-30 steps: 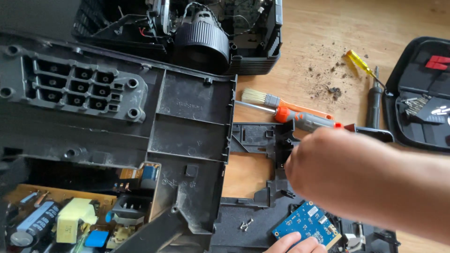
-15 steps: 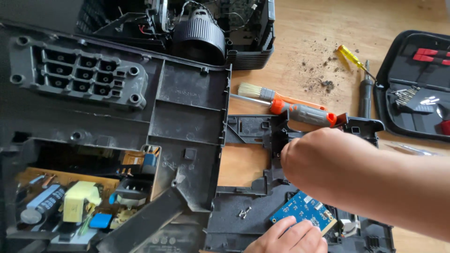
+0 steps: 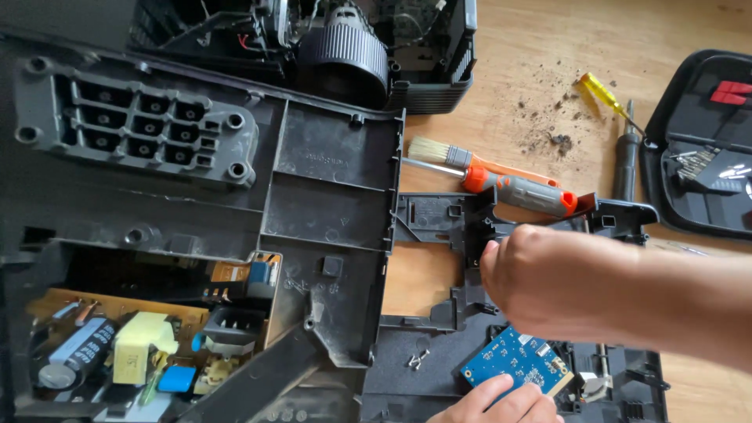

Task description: Disassembling a projector by removing screws and cleaning internal components with a brush

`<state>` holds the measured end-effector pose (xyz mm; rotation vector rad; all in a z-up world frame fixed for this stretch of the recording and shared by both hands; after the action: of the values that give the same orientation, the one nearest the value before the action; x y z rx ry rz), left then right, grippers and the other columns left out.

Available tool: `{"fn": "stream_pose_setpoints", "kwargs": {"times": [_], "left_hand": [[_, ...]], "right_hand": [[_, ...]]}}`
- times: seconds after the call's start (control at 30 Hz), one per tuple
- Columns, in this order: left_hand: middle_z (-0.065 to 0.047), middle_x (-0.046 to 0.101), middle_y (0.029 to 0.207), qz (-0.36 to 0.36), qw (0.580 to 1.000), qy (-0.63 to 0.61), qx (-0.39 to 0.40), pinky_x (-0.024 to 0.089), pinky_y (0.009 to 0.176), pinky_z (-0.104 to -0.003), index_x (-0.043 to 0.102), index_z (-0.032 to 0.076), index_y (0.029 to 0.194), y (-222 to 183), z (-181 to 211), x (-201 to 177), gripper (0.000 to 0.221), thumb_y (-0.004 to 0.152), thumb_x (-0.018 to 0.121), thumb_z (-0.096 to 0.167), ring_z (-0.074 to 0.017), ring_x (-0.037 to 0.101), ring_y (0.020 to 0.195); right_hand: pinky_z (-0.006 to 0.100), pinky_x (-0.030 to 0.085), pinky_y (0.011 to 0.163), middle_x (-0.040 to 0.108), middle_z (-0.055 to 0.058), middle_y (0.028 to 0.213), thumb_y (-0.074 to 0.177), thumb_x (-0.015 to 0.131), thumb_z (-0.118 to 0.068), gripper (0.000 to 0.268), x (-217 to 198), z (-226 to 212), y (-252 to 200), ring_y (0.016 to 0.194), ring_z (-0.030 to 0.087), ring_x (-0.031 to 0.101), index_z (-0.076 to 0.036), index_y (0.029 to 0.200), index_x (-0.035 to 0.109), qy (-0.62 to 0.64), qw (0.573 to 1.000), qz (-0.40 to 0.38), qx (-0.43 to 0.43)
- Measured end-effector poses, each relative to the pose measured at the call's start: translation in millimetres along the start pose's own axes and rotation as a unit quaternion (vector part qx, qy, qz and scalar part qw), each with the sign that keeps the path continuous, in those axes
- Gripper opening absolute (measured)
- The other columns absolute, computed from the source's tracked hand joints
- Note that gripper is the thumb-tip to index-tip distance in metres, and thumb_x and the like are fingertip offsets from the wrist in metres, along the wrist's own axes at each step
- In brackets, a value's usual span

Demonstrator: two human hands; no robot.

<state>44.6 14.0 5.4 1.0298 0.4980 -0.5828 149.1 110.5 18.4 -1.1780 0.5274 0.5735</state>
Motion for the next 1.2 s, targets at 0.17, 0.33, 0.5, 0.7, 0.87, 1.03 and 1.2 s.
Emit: {"fn": "stream_pose_setpoints", "kwargs": {"times": [0.17, 0.33, 0.5, 0.7, 0.87, 1.03, 1.2], "left_hand": [[-0.005, 0.073, 0.112, -0.023, 1.000, -0.014, -0.007, 0.058, 0.096, -0.033, 0.072, 0.005, 0.111, -1, -4, 1, 0.019, 0.115, 0.060, 0.020, -0.0195, 0.073, 0.110], [0.005, 0.071, 0.103, 0.040, 0.997, 0.066, 0.003, 0.059, 0.091, -0.025, 0.071, 0.016, 0.102, 0, -6, -3, 0.016, 0.111, 0.061, 0.024, -0.0101, 0.074, 0.104], [0.003, 0.072, 0.107, 0.050, 0.997, 0.060, 0.029, 0.059, 0.091, -0.026, 0.066, 0.016, 0.106, 0, -7, -11, 0.007, 0.111, 0.062, 0.021, -0.0109, 0.073, 0.106], [0.005, 0.071, 0.105, 0.053, 0.997, 0.060, 0.007, 0.060, 0.092, -0.025, 0.072, 0.015, 0.105, -5, -6, -6, 0.016, 0.112, 0.060, 0.024, -0.0096, 0.074, 0.107], [0.010, 0.070, 0.107, 0.066, 0.992, 0.105, 0.034, 0.059, 0.094, -0.021, 0.068, 0.020, 0.109, -9, -5, 3, 0.014, 0.111, 0.059, 0.029, -0.0049, 0.073, 0.107], [0.006, 0.072, 0.107, 0.048, 0.996, 0.072, 0.034, 0.057, 0.093, -0.025, 0.065, 0.019, 0.106, 2, -4, -13, 0.009, 0.111, 0.062, 0.025, -0.0082, 0.072, 0.108], [0.001, 0.073, 0.107, 0.023, 0.998, 0.042, 0.029, 0.060, 0.093, -0.028, 0.065, 0.015, 0.106, 6, -4, -22, 0.003, 0.108, 0.066, 0.017, -0.0130, 0.072, 0.107]], "right_hand": [[0.037, 0.022, 0.040, 0.053, 0.007, 0.060, 0.086, 0.059, 0.002, 0.018, -11, 9, -7, 0.043, 0.020, 0.041, -0.001, 0.074, 0.073, 0.033, 0.999, 0.007, -0.038], [0.040, 0.041, 0.037, 0.064, 0.007, 0.070, 0.085, 0.062, -0.003, 0.011, -16, 29, 6, 0.050, 0.026, 0.063, -0.003, 0.094, 0.068, 0.122, 0.983, -0.051, 0.130], [0.042, 0.053, 0.057, 0.074, -0.001, 0.085, 0.091, 0.054, -0.004, 0.025, -13, 51, 6, 0.077, 0.024, 0.071, -0.018, 0.085, 0.074, 0.351, 0.874, -0.250, 0.226], [0.037, 0.026, 0.038, 0.051, 0.006, 0.063, 0.088, 0.055, 0.005, 0.018, -1, 3, 8, 0.049, 0.022, 0.045, -0.002, 0.079, 0.068, 0.065, 0.986, -0.033, 0.151], [0.035, 0.027, 0.035, 0.071, 0.025, 0.076, 0.089, 0.050, -0.012, 0.049, 11, -9, 5, 0.037, 0.022, 0.051, 0.026, 0.106, 0.075, -0.138, 0.988, 0.049, 0.045], [0.036, 0.039, 0.043, 0.079, 0.033, 0.103, 0.078, 0.059, 0.000, 0.047, 8, -9, -1, 0.049, 0.025, 0.064, 0.022, 0.118, 0.071, -0.159, 0.982, 0.100, 0.009], [0.040, 0.043, 0.042, 0.065, 0.010, 0.077, 0.092, 0.057, -0.007, 0.014, -10, 35, -4, 0.057, 0.027, 0.062, -0.008, 0.095, 0.070, 0.076, 0.980, -0.036, 0.182]]}}
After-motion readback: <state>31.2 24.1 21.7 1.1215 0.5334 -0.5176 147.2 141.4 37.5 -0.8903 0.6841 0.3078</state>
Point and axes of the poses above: each hand's wrist, its own y-axis towards the middle knuckle, its own x-axis out of the palm, z = x × y, the point moved 7 cm from there along y, towards the middle knuckle
